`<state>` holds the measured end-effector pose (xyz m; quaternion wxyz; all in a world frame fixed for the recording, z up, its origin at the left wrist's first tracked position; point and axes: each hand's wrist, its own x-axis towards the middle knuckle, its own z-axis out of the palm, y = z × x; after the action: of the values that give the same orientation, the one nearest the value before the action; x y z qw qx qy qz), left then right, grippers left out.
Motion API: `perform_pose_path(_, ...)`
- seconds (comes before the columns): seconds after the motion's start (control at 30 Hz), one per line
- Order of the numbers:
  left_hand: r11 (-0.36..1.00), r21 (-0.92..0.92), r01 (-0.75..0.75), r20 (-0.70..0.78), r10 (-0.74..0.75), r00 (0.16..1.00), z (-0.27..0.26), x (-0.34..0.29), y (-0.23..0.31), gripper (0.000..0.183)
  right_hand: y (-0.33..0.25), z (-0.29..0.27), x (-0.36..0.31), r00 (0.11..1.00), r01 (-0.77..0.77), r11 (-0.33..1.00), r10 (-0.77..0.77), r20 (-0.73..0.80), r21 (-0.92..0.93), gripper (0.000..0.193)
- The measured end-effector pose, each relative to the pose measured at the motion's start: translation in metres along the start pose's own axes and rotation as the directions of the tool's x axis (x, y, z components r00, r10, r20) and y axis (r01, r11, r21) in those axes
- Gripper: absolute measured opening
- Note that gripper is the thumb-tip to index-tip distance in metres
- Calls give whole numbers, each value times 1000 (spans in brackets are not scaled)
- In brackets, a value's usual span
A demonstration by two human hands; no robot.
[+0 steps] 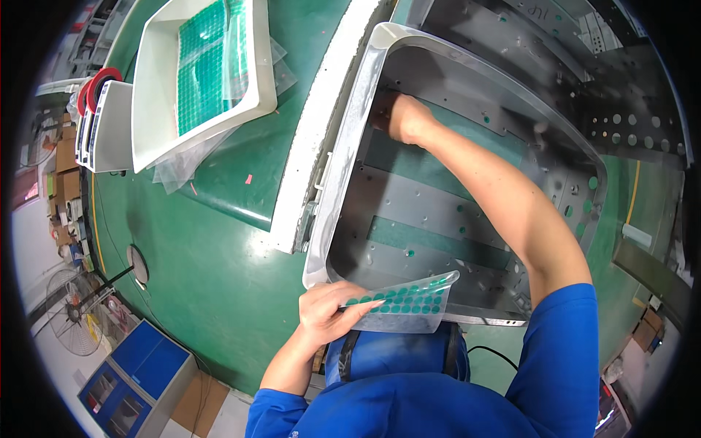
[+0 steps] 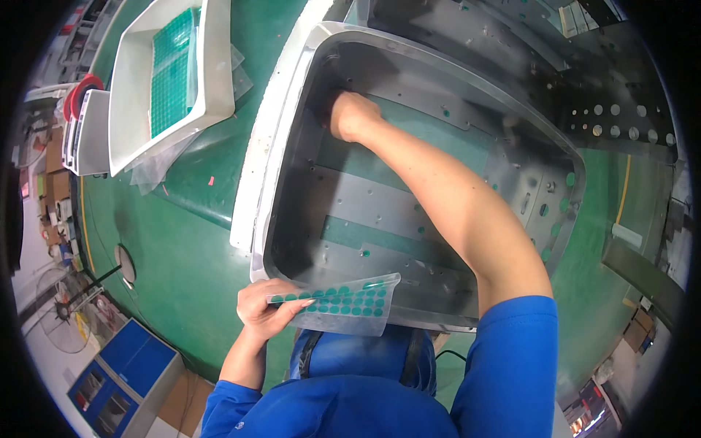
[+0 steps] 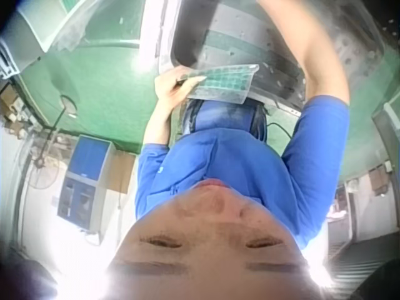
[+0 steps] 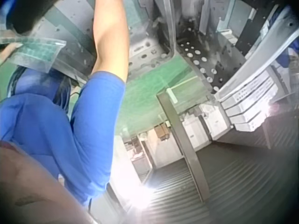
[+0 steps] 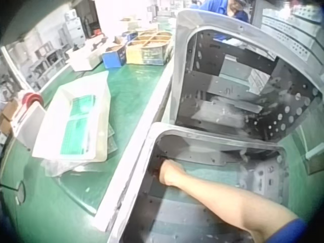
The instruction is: Manually applying circular green protective stickers to specific locations on a metal housing component.
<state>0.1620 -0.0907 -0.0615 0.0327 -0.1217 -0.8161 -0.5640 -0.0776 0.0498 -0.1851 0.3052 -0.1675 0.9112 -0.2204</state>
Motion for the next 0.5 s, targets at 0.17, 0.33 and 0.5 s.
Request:
perform_pose_path(0.17, 1000, -1, 3, -2, -3, 1000, 1, -1, -1, 18, -6, -1, -1, 999, -36, 999, 35, -15, -16, 22)
perform_pose_path(0.33, 1000, -22, 12, 0, -12, 1000, 0, -1, -2, 18, -7, -2, -3, 999, -24, 999, 22, -41, -39, 24)
perform_pose_path(0.5, 999, -36, 20, -5, -21, 1000, 1, -1, -2, 17, -9, -4, -8, 998, -7, 999, 4, -62, -40, 24)
